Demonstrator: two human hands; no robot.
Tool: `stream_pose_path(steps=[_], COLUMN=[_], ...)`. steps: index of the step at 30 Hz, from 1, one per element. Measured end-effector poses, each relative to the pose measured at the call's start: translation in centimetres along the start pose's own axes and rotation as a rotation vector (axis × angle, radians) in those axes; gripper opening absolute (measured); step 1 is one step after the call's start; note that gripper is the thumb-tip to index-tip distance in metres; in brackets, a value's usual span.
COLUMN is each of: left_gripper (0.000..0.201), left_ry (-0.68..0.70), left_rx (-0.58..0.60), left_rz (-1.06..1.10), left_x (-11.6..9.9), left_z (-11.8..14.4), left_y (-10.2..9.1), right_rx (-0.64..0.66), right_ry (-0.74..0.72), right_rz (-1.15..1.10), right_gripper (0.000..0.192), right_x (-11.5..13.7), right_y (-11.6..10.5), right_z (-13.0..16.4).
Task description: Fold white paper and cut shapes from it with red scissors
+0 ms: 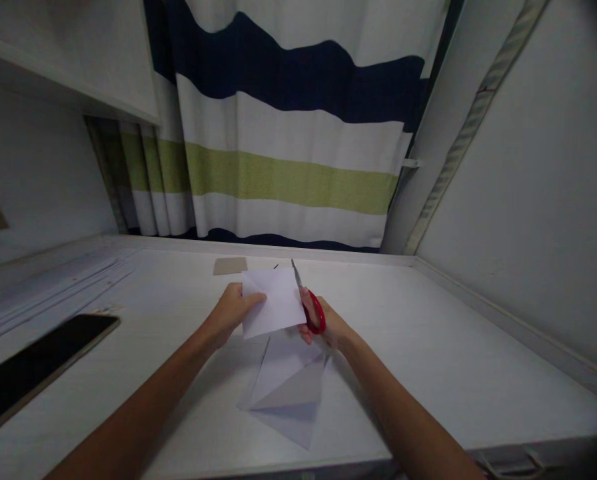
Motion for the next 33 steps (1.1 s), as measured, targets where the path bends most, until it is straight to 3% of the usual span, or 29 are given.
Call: stream_pose_path(steps=[9, 12, 20, 25, 33], left_gripper=[0.014, 0.016, 0.014, 0.022, 0.038], left_ry=[0.000, 0.000, -0.003, -0.026, -0.091], left_rx=[-0.145, -0.149, -0.131, -0.085, -0.033], left_rz=[-0.115, -0.105, 0.003, 0.162, 0.453], left_x=[2.1, 2.8, 4.7, 4.8, 4.8], left_z=[-1.3, -1.6, -2.2, -1.8, -1.6], left_y=[-1.2, -1.0, 0.1, 1.1, 2.0], right_rx=[-0.381, -0.427, -0.363, -0.352, -0.276], right_ry=[-0.080, -0.115, -0.063, -0.020, 0.079], right_rz=[0.032, 0.098, 0.275, 0.290, 0.075], right_gripper=[0.043, 0.042, 0.034, 0.029, 0.024], right_x=[0.7, 1.1, 0.0, 0.4, -0.8], right_y=[-4.2, -4.7, -3.6, -2.7, -2.3], right_z=[-0.2, 0.0, -0.3, 0.1, 0.1])
Point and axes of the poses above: each hand's wrist, its own z-axis away from the middle knuckle, its own y-axis out of the palm, x = y × z, the point moved 9 cm from there along -z, towards the middle knuckle, and after that the axes turned 10 degrees about -z, right-handed, at the moved point
